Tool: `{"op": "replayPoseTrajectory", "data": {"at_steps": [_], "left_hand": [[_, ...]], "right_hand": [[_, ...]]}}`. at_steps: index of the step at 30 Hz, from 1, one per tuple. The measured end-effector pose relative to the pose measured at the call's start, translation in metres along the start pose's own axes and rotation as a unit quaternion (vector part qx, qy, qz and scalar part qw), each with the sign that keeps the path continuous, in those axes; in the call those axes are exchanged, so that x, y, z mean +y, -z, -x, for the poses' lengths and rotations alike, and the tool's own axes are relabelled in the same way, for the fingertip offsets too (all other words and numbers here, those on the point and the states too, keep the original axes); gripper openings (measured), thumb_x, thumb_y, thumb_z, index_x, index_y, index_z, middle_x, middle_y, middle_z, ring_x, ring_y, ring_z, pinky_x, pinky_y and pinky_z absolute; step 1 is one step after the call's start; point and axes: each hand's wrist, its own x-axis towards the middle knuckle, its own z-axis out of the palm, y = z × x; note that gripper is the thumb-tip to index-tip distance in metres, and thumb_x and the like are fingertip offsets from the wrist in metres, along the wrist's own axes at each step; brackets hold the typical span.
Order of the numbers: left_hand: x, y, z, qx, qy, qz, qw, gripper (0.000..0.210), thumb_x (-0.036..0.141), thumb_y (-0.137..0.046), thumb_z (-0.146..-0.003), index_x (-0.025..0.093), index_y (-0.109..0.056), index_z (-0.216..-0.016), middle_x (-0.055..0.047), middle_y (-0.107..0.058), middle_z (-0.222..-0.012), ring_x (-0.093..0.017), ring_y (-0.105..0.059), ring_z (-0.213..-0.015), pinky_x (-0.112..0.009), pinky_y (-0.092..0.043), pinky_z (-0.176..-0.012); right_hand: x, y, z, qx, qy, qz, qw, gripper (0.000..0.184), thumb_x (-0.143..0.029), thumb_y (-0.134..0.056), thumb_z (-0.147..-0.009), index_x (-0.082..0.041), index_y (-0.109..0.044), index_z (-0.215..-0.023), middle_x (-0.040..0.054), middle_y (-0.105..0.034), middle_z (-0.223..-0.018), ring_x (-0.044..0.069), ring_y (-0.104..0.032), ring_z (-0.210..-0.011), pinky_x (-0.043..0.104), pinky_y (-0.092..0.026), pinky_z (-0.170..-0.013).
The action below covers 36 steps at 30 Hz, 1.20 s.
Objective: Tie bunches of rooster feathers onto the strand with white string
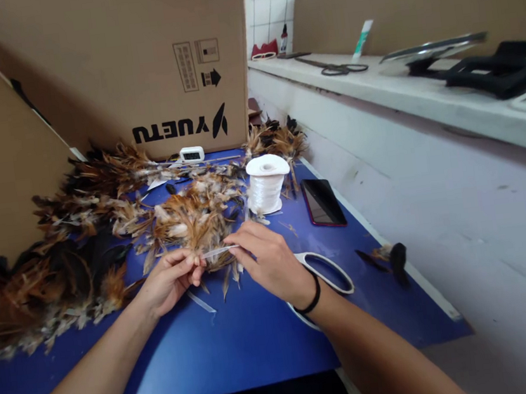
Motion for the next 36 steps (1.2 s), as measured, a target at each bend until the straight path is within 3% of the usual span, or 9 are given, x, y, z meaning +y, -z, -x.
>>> {"op": "replayPoseTrajectory", "data": {"at_steps": [14,22,25,29,33,36], "left_hand": [[0.005,0.001,0.0,0.033,-0.005,-0.008,0.999,0.02,0.031,-0.069,-0.076,0.011,-0.067,-0.075,-0.001,-0.057,-0.056,-0.006,-0.051,-0.049,-0.017,-0.039,-0.051],[0.009,0.0,-0.002,0.075,-0.053,-0.015,0.996,0.018,0.028,-0.069,-0.075,0.011,-0.067,-0.071,0.0,-0.054,-0.053,-0.006,-0.048,-0.049,-0.018,-0.037,-0.051],[0.011,0.003,-0.002,0.096,-0.074,-0.011,0.993,0.017,0.028,-0.069,-0.074,0.011,-0.067,-0.072,0.0,-0.054,-0.054,-0.006,-0.047,-0.05,-0.018,-0.038,-0.051],[0.016,0.007,-0.001,0.125,-0.118,0.008,0.985,0.015,0.026,-0.071,-0.071,0.012,-0.067,-0.071,0.0,-0.054,-0.056,-0.006,-0.047,-0.051,-0.017,-0.038,-0.05],[0.02,0.011,-0.002,0.153,-0.167,0.033,0.973,0.013,0.024,-0.073,-0.069,0.013,-0.067,-0.07,-0.001,-0.056,-0.059,-0.005,-0.047,-0.053,-0.016,-0.039,-0.051],[0.02,0.015,-0.005,0.181,-0.189,0.041,0.964,0.014,0.026,-0.073,-0.069,0.013,-0.068,-0.071,-0.001,-0.057,-0.06,-0.005,-0.048,-0.053,-0.015,-0.039,-0.05]], "right_hand": [[0.0,0.001,0.002,0.01,0.021,0.061,0.998,0.015,-0.013,-0.053,-0.087,-0.016,-0.064,-0.096,0.0056,-0.063,-0.086,0.015,-0.06,-0.082,0.029,-0.049,-0.077],[0.013,0.007,0.002,-0.06,0.038,0.14,0.988,0.017,-0.021,-0.051,-0.088,-0.019,-0.067,-0.084,0.0062,-0.062,-0.077,0.02,-0.053,-0.078,0.037,-0.045,-0.075],[0.02,0.016,-0.004,-0.092,0.013,0.166,0.982,0.019,-0.022,-0.05,-0.088,-0.018,-0.067,-0.081,0.0069,-0.063,-0.076,0.02,-0.054,-0.079,0.036,-0.044,-0.074],[0.027,0.028,-0.03,-0.137,-0.067,0.142,0.978,0.018,-0.017,-0.049,-0.086,-0.017,-0.066,-0.08,0.0052,-0.067,-0.078,0.016,-0.06,-0.07,0.029,-0.044,-0.067],[0.036,0.029,-0.076,-0.181,-0.147,0.054,0.971,0.015,-0.016,-0.051,-0.082,-0.016,-0.064,-0.074,-0.002,-0.062,-0.055,0.01,-0.056,-0.049,0.023,-0.043,-0.057],[0.044,0.022,-0.114,-0.189,-0.162,0.073,0.966,0.014,-0.016,-0.052,-0.081,-0.016,-0.065,-0.075,-0.0008,-0.065,-0.058,0.011,-0.06,-0.054,0.022,-0.042,-0.058]]}}
